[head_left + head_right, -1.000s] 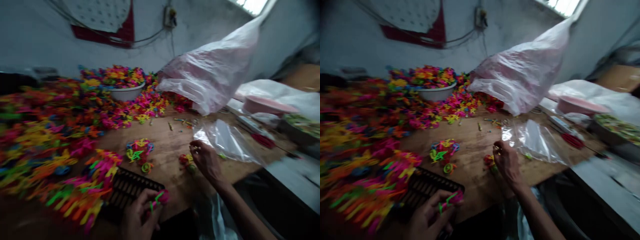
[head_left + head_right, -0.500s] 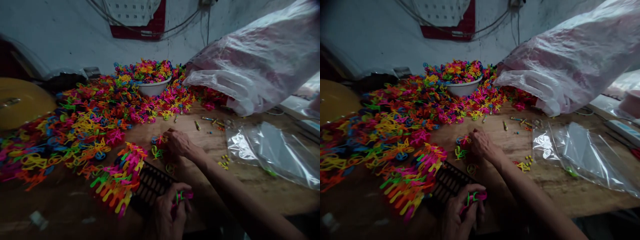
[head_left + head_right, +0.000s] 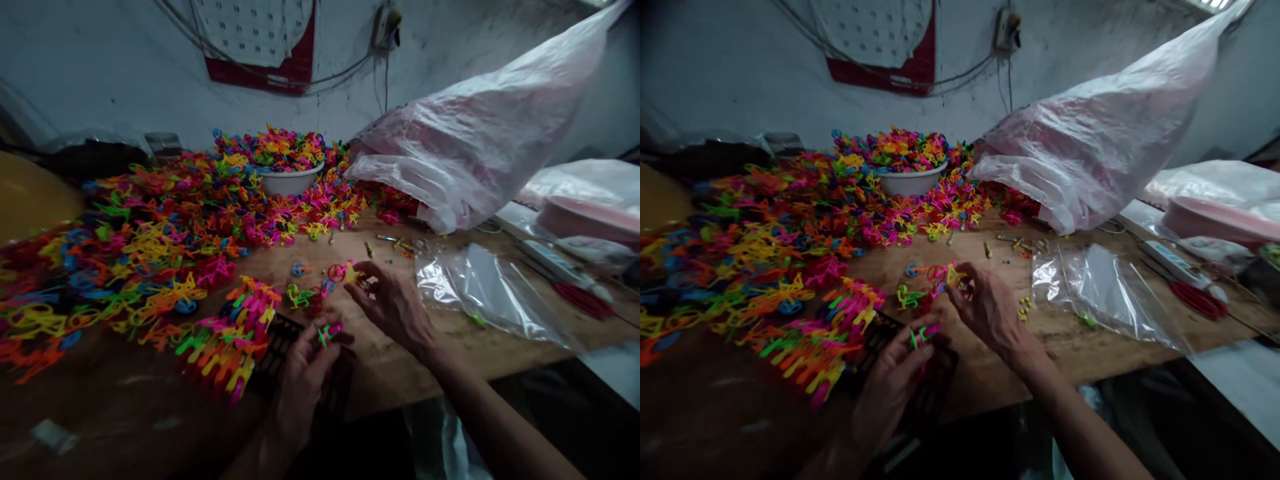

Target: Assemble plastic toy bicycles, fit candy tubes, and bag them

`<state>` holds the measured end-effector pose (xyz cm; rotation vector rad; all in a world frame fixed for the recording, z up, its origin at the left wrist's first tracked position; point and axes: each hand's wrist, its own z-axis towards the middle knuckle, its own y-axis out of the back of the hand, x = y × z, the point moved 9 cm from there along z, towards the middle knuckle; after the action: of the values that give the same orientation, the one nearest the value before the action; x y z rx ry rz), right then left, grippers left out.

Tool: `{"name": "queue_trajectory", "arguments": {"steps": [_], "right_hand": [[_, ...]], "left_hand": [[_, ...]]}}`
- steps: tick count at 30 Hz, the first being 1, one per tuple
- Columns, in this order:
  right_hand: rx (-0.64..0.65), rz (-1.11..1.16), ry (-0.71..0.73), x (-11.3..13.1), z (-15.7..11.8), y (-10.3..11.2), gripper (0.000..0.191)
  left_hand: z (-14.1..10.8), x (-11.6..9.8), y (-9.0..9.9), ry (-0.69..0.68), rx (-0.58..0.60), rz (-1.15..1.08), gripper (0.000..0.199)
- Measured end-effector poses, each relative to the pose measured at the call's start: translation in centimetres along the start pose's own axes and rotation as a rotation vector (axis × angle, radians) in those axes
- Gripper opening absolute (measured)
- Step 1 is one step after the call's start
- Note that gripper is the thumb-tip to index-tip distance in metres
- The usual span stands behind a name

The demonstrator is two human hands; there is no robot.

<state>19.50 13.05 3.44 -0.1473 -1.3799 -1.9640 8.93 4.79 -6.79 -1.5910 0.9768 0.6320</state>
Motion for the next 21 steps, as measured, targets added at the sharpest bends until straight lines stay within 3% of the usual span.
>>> {"name": "queue_trajectory", "arguments": {"steps": [5,9,12,15,18,21], "right_hand": [[0.053,0.053,-0.051,2.4,-6.4,-0.2,0.027],[0.147,0.043,-0.092,2.7,-8.4,-0.9,0.037],[0.22,0.263,-0.134,2.1,-8.9,-0.9,0.035],[0.25,0.643,-0.307,0.1,-9.1,-1.6,0.024],[0.18,0.847,-0.463,-2.2,-9.1,-2.2,0.025],[-0.025,0.708,-0.508,-4.1,-9.1,-0.4,0.022]], "left_hand": [[-0.4,-0.2,-2.0,-0.064,0.075,-0.036,0.031],[-0.5,1.1,-1.2,0.027,-0.027,-0.073,0.031],[-0.6,1.1,-0.9,0.063,-0.019,0.037,0.032],[-0.4,1.2,-0.9,0.082,0.015,0.215,0.036],[0.1,1.3,-1.0,0.051,0.005,0.265,0.036],[0.5,1.5,-0.8,0.043,-0.054,0.251,0.038]]}}
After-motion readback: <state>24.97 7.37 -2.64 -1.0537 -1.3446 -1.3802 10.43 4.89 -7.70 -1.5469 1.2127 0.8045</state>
